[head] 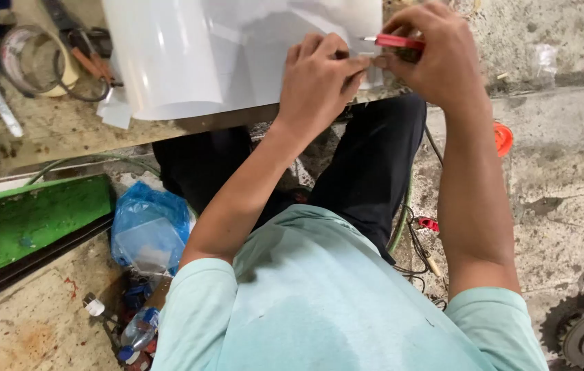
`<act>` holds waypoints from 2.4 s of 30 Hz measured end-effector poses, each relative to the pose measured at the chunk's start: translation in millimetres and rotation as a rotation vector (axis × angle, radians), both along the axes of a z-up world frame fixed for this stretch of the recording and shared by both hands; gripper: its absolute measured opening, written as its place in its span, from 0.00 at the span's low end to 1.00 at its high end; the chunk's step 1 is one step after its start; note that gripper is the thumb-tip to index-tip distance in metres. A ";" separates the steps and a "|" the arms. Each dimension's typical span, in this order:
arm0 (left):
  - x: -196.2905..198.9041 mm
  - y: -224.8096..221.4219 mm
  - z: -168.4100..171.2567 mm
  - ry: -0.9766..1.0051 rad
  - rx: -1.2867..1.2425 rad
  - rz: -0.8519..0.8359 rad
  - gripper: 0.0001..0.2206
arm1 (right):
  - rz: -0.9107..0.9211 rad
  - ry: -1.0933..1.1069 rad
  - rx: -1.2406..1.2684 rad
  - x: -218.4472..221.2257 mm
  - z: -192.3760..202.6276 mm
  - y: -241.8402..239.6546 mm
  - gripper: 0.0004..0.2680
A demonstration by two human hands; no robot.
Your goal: Cutting and shaping a white plastic sheet using a utility knife and ruler on a workbench.
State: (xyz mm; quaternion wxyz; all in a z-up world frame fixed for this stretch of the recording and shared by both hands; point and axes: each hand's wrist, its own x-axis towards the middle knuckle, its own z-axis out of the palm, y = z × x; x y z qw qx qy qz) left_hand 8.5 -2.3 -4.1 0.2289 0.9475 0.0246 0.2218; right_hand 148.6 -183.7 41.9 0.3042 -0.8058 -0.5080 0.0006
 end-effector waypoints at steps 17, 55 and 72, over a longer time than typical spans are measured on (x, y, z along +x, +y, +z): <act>-3.7 4.3 21.7 0.066 -0.122 -0.020 0.13 | 0.096 0.022 -0.004 4.5 -21.5 -18.3 0.17; -4.2 5.4 16.2 0.011 -0.110 -0.037 0.11 | 0.108 0.076 -0.092 9.1 -13.2 -23.5 0.23; -4.6 6.2 16.7 0.001 -0.065 -0.051 0.12 | 0.112 0.077 -0.090 8.1 -12.3 -23.1 0.21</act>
